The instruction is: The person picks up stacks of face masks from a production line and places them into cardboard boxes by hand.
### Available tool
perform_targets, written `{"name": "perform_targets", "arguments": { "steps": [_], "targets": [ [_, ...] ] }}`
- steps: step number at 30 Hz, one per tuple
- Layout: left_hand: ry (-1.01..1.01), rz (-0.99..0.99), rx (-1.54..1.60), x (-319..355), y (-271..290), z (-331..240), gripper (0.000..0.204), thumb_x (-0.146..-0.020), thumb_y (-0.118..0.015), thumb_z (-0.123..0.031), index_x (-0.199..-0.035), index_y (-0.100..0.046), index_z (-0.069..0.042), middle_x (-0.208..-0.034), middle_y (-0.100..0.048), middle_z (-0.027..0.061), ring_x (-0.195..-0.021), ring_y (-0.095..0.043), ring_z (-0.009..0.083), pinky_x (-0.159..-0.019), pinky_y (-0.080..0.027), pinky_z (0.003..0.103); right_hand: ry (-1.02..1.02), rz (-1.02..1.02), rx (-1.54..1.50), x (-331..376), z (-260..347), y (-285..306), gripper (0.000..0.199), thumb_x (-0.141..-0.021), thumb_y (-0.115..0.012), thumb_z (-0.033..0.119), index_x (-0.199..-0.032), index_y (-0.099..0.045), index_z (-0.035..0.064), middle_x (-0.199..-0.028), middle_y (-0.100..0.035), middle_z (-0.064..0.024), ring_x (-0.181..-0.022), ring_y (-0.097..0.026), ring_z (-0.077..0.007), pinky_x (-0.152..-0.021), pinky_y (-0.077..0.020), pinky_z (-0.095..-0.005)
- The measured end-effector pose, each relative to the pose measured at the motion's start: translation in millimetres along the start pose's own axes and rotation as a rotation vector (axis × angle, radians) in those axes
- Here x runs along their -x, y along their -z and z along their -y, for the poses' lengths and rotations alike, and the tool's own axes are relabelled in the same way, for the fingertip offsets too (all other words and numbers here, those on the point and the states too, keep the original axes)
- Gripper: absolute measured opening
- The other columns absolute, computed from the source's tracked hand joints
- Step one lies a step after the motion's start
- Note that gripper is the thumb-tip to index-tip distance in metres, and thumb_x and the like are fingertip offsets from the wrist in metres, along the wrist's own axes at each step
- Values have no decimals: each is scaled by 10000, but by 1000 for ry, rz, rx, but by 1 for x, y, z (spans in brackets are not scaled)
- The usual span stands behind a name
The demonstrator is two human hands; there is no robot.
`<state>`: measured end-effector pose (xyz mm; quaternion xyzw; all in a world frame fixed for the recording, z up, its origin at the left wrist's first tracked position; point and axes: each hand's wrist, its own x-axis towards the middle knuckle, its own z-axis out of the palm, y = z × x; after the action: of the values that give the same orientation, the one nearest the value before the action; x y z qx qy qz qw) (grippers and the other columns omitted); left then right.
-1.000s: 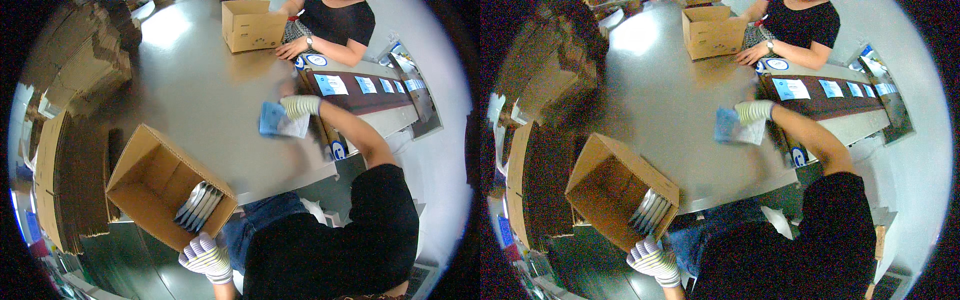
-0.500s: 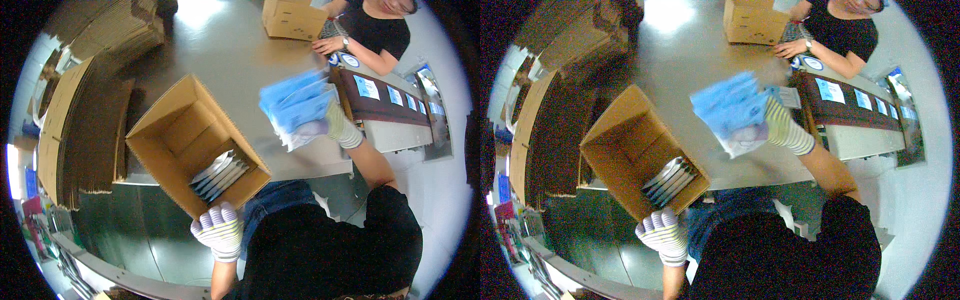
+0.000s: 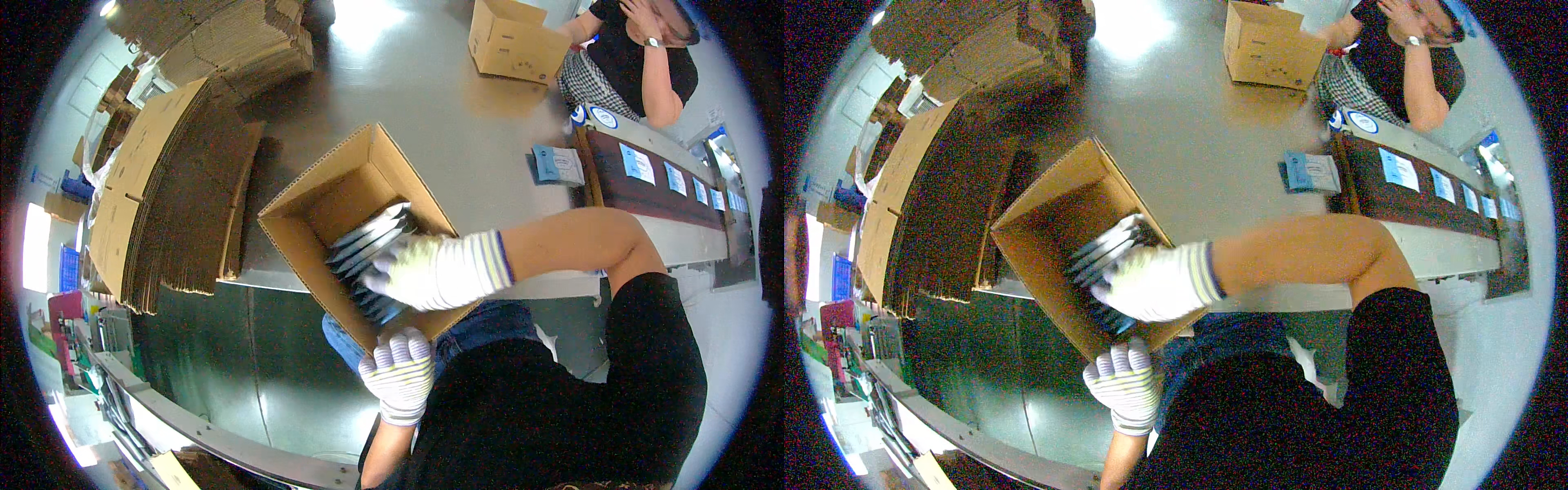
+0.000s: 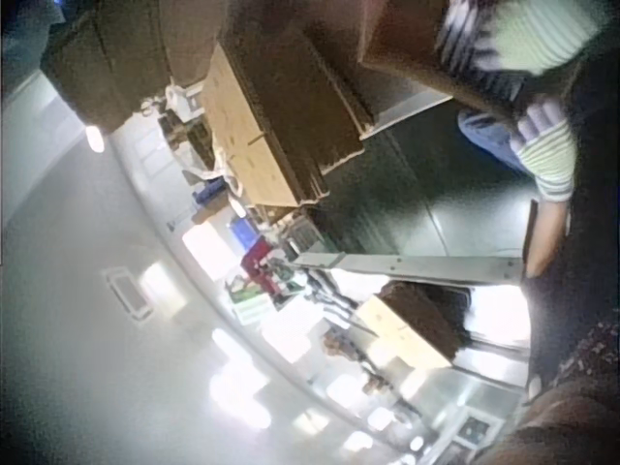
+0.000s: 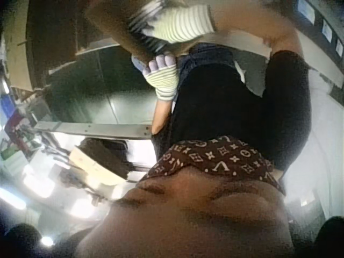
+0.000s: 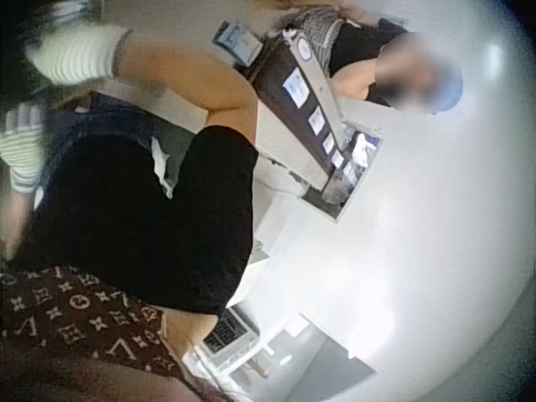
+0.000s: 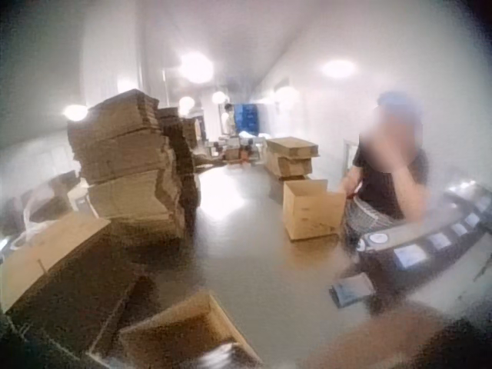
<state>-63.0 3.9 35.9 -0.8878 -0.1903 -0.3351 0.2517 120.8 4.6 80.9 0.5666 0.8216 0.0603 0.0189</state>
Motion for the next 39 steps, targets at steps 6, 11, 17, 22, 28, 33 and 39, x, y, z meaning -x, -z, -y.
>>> {"name": "perform_targets", "arguments": {
  "steps": [6, 11, 17, 22, 28, 33, 39],
  "targets": [
    [38, 111, -36, 40, 21, 7, 128, -777, -590, -298, -824, -538, -191, -737, -497, -5, -655, -478, 174, -600, -341, 364, 270, -416, -266, 28, 39, 20, 530, -739, -651, 385, -1143, -559, 54, -1085, -592, -108, -1035, -560, -282, -913, -446, -444],
    [152, 155, -258, 84, 50, 26, 180, -812, -564, -325, -867, -560, -154, -786, -515, 8, -717, -496, 199, -690, -334, 386, 306, -796, -424, 10, 30, 35, 467, -765, -652, 317, -1139, -532, 65, -1178, -550, -124, -1150, -499, -319, -992, -401, -435],
    [310, 254, -258, 84, 91, 33, 215, -817, -584, -327, -929, -607, -145, -846, -598, 29, -696, -531, 249, -619, -402, 406, -70, -629, -389, 2, -45, -27, 454, -833, -630, 351, -1171, -546, 59, -1192, -544, -146, -1173, -480, -325, -994, -394, -438],
    [327, 184, -323, 100, 102, 38, 192, -899, -479, -293, -930, -613, -159, -836, -609, 1, -650, -515, 233, -590, -367, 395, -340, -386, -235, 2, -104, -83, 456, -805, -632, 376, -1113, -598, 41, -1146, -589, -147, -1135, -502, -326, -979, -398, -448],
    [326, 134, -326, 108, 103, 40, 227, -928, -445, -299, -932, -614, -147, -826, -609, 3, -636, -511, 237, -586, -359, 392, -632, -239, -239, 28, -184, -96, 374, -794, -660, 281, -1110, -623, 83, -1087, -612, -187, -1035, -571, -363, -921, -441, -431],
    [334, 114, -317, 105, 91, 44, 231, -936, -432, -316, -995, -606, -177, -849, -599, -4, -659, -513, 234, -595, -361, 397, -596, -350, -333, 51, -236, -95, 414, -822, -627, 391, -1034, -645, 36, -948, -645, -226, -919, -616, -375, -829, -480, -440],
    [323, 100, -269, 105, 86, 48, 226, -901, -461, -322, -999, -603, -175, -895, -620, -1, -660, -512, 233, -607, -360, 398, -570, -180, -269, 50, -257, -88, 383, -816, -637, 374, -1008, -649, 43, -908, -658, -194, -877, -622, -357, -831, -469, -408]
  ]
}}
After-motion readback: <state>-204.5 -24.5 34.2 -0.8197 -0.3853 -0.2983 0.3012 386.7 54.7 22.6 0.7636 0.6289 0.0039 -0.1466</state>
